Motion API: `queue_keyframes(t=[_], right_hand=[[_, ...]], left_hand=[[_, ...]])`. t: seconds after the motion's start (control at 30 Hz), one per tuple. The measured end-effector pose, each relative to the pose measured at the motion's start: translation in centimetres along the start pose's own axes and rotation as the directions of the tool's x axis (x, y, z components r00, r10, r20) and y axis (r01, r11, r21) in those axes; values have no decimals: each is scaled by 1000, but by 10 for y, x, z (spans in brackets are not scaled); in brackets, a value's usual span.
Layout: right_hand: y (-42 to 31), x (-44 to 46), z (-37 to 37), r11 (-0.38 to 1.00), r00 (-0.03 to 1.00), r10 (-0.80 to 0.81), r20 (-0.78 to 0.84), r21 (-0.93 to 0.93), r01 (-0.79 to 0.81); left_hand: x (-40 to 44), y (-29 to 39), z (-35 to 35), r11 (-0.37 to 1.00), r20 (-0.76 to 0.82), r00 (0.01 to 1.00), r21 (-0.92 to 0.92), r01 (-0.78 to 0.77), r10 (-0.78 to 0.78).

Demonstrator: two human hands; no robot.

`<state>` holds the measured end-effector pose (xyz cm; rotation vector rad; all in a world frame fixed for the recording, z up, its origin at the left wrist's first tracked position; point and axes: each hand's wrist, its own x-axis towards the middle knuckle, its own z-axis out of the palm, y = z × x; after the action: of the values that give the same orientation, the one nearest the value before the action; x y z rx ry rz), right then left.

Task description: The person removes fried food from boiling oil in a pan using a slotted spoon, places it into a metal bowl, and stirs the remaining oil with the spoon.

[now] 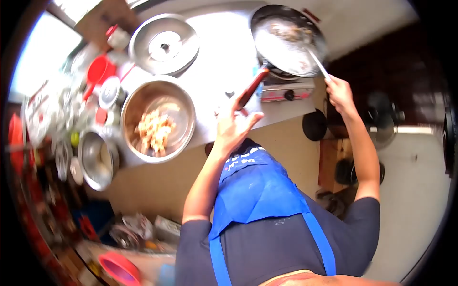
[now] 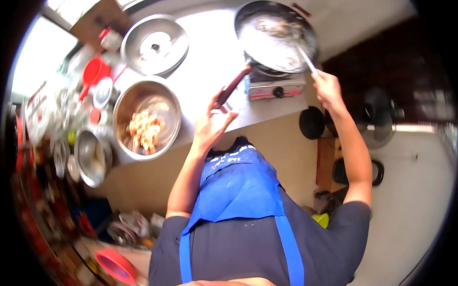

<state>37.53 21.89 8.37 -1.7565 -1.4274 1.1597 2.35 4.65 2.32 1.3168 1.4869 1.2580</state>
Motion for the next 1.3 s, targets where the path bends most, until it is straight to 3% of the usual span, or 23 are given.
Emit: queue_keyframes(t=[0.07,0.13,0.33,0.47,0.53,0.57,0.6,0.67,0.73,0.87,1.0,1.13,1.17,1.3], right_hand=[[-23,-14,8,989,998,15,-68,-145,-25],[-17,-7,5,999,999,22,-24,-40,-23],[-13,-19,1,997,999,-14,-34,-71,12],[-14,-31,-7,974,994,-86,-62,-215,70],[-16,-30,-20,867,956,-272,-112,-460,193],[-22,-29,-31,841,960,-259,-103,-514,172],[-22,-23,-42,843,957,-267,-116,-509,174],[-21,0,-72,925,987,-157,-32,-355,136],[-58,3,-89,946,995,103,3,-309,-97],[-86,27,-108,895,980,198,15,-410,-174],[-73,59,-132,834,984,110,143,-552,-13],[-32,88,-152,858,952,-36,303,-480,185],[-28,88,-156,877,966,63,252,-476,68],[-11,89,-159,874,947,-43,319,-448,191]], left_hand=[[7,10,8,999,-22,999,39,35,-34],[16,11,14,999,-34,998,27,-44,45],[30,27,17,991,-115,987,61,121,-113],[27,23,16,996,-132,990,53,65,-58],[27,27,15,996,-135,988,35,77,-72],[28,27,14,997,-134,989,34,74,-69],[29,27,14,992,-139,990,119,41,-24],[34,23,12,979,-136,990,204,3,25],[39,13,13,915,-121,972,378,-143,202],[42,13,13,868,-78,977,477,-137,197],[45,16,8,859,-30,995,507,-64,92],[48,14,3,898,29,999,438,-33,23],[48,14,2,891,44,999,452,-40,22],[48,9,3,924,9,998,377,-68,70]])
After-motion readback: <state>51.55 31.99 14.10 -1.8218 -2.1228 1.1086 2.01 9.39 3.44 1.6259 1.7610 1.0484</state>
